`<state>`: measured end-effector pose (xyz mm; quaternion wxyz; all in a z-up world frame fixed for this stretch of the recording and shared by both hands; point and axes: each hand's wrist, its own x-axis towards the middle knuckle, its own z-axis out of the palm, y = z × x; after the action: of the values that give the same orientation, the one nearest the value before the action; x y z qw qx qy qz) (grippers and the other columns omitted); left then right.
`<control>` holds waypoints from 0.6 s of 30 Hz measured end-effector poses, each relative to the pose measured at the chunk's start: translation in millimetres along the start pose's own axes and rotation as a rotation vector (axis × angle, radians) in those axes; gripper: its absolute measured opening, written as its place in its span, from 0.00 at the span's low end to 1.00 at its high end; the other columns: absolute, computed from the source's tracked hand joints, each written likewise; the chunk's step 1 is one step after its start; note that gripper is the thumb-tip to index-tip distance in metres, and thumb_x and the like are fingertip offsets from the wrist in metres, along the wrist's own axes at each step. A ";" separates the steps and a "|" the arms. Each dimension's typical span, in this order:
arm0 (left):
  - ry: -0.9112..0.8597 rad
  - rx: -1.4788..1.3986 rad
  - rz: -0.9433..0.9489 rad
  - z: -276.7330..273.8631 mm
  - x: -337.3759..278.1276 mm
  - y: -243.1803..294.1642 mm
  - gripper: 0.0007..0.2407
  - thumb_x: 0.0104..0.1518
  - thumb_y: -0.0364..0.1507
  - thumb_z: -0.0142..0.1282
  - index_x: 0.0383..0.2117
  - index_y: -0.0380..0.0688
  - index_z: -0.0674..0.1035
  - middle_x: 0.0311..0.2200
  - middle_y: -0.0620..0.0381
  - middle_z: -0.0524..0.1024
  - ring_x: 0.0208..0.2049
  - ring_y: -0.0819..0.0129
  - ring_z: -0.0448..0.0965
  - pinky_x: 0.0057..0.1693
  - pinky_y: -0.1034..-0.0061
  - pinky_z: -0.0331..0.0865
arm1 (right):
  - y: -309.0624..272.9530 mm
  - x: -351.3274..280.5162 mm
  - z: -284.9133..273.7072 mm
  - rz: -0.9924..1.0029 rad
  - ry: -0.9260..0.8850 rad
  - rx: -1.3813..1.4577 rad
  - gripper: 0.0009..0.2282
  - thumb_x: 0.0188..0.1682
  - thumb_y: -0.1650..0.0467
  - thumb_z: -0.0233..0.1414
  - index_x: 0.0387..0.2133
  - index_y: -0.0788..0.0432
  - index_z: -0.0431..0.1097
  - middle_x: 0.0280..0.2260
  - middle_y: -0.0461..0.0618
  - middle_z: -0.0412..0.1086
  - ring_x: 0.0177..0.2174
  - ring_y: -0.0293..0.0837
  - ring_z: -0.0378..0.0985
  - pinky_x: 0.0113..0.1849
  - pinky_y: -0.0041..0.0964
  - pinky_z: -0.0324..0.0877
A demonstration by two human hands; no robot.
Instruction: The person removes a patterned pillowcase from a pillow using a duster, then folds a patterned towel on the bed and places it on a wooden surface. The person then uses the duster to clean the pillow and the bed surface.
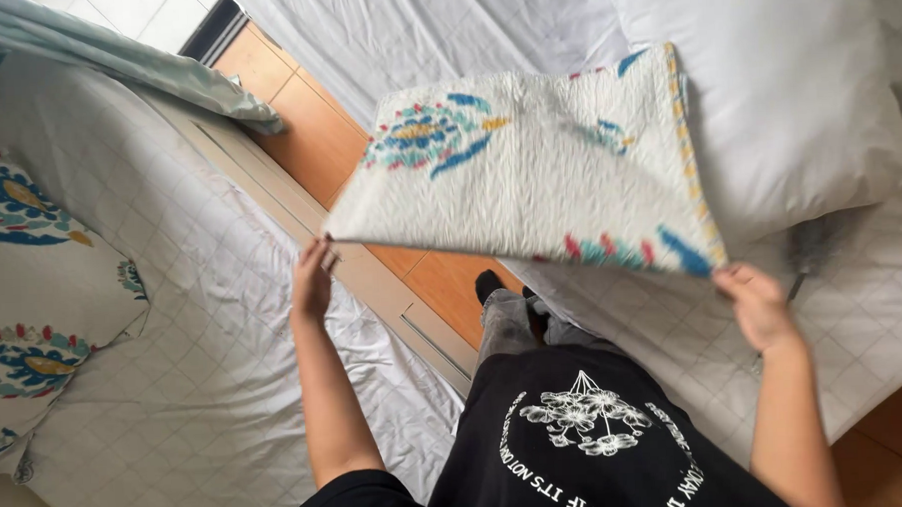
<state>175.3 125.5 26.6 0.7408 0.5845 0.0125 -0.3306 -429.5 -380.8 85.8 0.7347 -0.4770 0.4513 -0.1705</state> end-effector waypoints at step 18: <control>0.321 0.253 -0.277 -48.1 -14.8 -144.7 0.21 0.55 0.27 0.65 0.55 0.40 0.74 0.33 0.56 0.83 0.32 0.73 0.81 0.38 0.79 0.75 | 190.1 -40.4 55.3 0.411 0.488 -0.429 0.13 0.57 0.66 0.56 0.45 0.66 0.73 0.42 0.55 0.76 0.40 0.45 0.79 0.43 0.38 0.73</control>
<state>108.4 160.4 -106.7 0.5978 0.7106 0.1685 -0.3306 -439.7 -230.4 -48.9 0.5079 -0.4648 0.7246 -0.0301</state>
